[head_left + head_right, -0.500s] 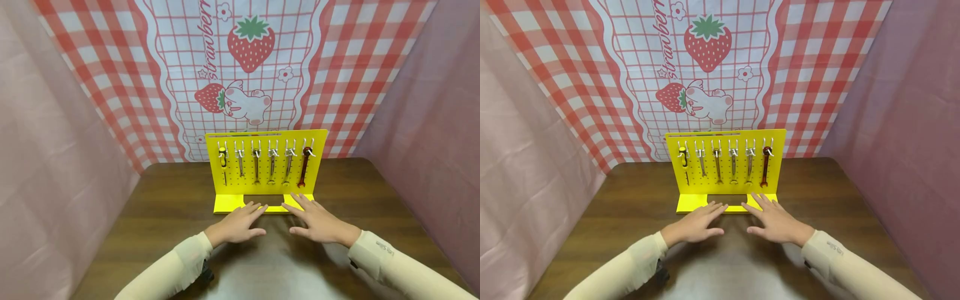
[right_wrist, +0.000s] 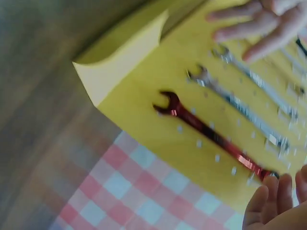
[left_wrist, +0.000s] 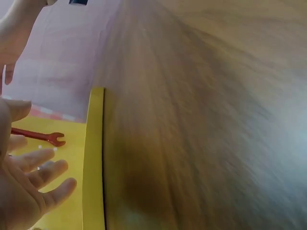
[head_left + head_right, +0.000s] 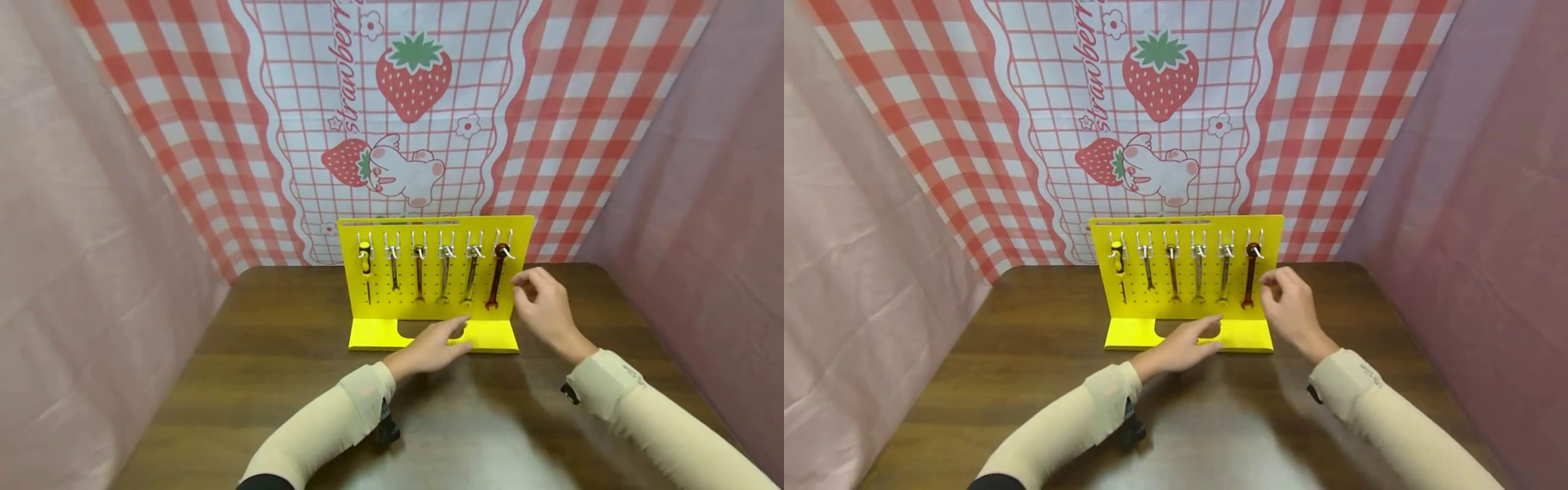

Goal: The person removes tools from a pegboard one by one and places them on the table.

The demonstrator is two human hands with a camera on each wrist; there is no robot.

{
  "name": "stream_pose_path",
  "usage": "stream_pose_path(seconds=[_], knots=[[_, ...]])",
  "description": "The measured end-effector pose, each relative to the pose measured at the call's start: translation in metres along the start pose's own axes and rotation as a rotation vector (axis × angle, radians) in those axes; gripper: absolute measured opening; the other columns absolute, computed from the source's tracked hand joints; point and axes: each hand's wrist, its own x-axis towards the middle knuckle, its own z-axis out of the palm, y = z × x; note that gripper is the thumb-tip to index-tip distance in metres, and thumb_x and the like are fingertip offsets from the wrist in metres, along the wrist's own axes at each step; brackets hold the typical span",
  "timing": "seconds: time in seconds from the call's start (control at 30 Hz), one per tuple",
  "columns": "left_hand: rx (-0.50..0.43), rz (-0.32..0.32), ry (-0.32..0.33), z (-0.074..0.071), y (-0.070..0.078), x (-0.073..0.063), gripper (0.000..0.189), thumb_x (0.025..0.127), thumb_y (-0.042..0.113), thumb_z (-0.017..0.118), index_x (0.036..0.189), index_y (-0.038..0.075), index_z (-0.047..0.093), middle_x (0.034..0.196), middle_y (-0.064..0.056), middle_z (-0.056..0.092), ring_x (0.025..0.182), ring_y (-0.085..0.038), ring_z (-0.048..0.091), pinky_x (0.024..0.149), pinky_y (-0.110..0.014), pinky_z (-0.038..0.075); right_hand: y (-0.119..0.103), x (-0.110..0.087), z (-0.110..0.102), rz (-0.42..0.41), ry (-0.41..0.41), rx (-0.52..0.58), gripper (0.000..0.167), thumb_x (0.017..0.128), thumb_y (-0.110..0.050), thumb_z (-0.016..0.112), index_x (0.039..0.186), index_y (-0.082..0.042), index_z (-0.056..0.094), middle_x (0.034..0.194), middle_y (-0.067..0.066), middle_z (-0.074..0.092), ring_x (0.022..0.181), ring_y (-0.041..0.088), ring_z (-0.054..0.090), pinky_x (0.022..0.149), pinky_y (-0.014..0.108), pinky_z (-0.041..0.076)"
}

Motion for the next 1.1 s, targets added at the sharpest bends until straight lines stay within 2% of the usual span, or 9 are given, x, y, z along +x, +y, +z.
stream_pose_path(seconds=[0.07, 0.17, 0.43, 0.53, 0.6, 0.77, 0.83, 0.97, 1.1], knots=[[-0.056, -0.011, 0.023, 0.004, 0.001, 0.008, 0.063, 0.104, 0.037, 0.056, 0.157, 0.011, 0.034, 0.148, -0.012, 0.052, 0.129, -0.026, 0.056, 0.105, -0.034, 0.045, 0.004, 0.009, -0.005, 0.076, 0.069, 0.03, 0.012, 0.09, 0.004, 0.06, 0.1, 0.002, 0.067, 0.094, 0.01, 0.063, 0.077, 0.008, 0.053, 0.068, 0.015, 0.041], [-0.105, -0.032, 0.031, 0.01, 0.003, 0.016, 0.064, 0.104, 0.036, 0.057, 0.157, 0.011, 0.033, 0.147, -0.012, 0.054, 0.127, -0.03, 0.057, 0.103, -0.035, 0.047, 0.01, 0.019, -0.009, 0.15, 0.071, 0.044, 0.018, 0.093, 0.002, 0.057, 0.107, 0.004, 0.066, 0.097, 0.014, 0.062, 0.08, 0.013, 0.053, 0.069, 0.016, 0.04], [-0.209, -0.105, -0.011, 0.029, 0.005, 0.027, 0.068, 0.103, 0.033, 0.059, 0.16, 0.014, 0.027, 0.153, -0.012, 0.045, 0.128, -0.029, 0.057, 0.101, -0.035, 0.048, 0.024, 0.036, -0.008, 0.162, -0.147, 0.002, 0.037, 0.097, 0.003, 0.052, 0.133, -0.001, 0.062, 0.111, 0.019, 0.061, 0.102, 0.033, 0.059, 0.083, 0.046, 0.049], [-0.239, -0.124, 0.012, 0.032, 0.009, 0.032, 0.071, 0.102, 0.034, 0.06, 0.16, 0.014, 0.026, 0.155, -0.013, 0.043, 0.127, -0.03, 0.058, 0.102, -0.035, 0.047, 0.024, 0.043, -0.008, 0.145, -0.17, 0.006, 0.038, 0.097, 0.002, 0.052, 0.134, 0.0, 0.061, 0.113, 0.021, 0.061, 0.103, 0.036, 0.059, 0.086, 0.055, 0.05], [-0.252, -0.125, 0.036, 0.032, 0.012, 0.036, 0.072, 0.101, 0.033, 0.061, 0.16, 0.012, 0.026, 0.156, -0.014, 0.042, 0.127, -0.032, 0.057, 0.103, -0.034, 0.046, 0.024, 0.048, -0.009, 0.137, -0.146, 0.002, 0.034, 0.097, 0.002, 0.053, 0.129, 0.001, 0.064, 0.112, 0.02, 0.062, 0.101, 0.035, 0.061, 0.087, 0.053, 0.051], [-0.274, -0.142, 0.071, 0.031, 0.016, 0.039, 0.071, 0.101, 0.034, 0.061, 0.16, 0.013, 0.027, 0.156, -0.011, 0.042, 0.127, -0.032, 0.057, 0.101, -0.033, 0.048, 0.021, 0.052, -0.009, 0.098, -0.092, 0.014, 0.025, 0.097, 0.001, 0.055, 0.117, 0.0, 0.07, 0.109, 0.016, 0.066, 0.094, 0.03, 0.064, 0.082, 0.023, 0.05], [-0.276, -0.144, 0.084, 0.032, 0.017, 0.04, 0.071, 0.101, 0.035, 0.061, 0.16, 0.015, 0.027, 0.156, -0.009, 0.043, 0.126, -0.029, 0.058, 0.099, -0.032, 0.048, 0.02, 0.052, -0.008, 0.083, -0.111, 0.022, 0.026, 0.097, 0.001, 0.055, 0.119, 0.0, 0.07, 0.109, 0.016, 0.066, 0.095, 0.03, 0.065, 0.082, 0.025, 0.052], [-0.292, -0.133, 0.109, 0.032, 0.017, 0.046, 0.07, 0.101, 0.036, 0.06, 0.16, 0.017, 0.028, 0.156, -0.006, 0.043, 0.124, -0.024, 0.06, 0.097, -0.03, 0.049, 0.018, 0.057, -0.009, 0.081, -0.161, 0.011, 0.03, 0.099, 0.0, 0.057, 0.126, -0.002, 0.069, 0.108, 0.016, 0.065, 0.096, 0.034, 0.066, 0.083, 0.052, 0.055], [-0.284, -0.152, 0.125, 0.029, 0.016, 0.052, 0.068, 0.102, 0.038, 0.058, 0.16, 0.018, 0.028, 0.156, -0.004, 0.042, 0.123, -0.022, 0.06, 0.098, -0.031, 0.049, 0.019, 0.063, -0.008, 0.107, -0.181, 0.006, 0.029, 0.101, -0.005, 0.059, 0.128, -0.004, 0.068, 0.11, 0.017, 0.067, 0.096, 0.035, 0.068, 0.078, 0.045, 0.057]])
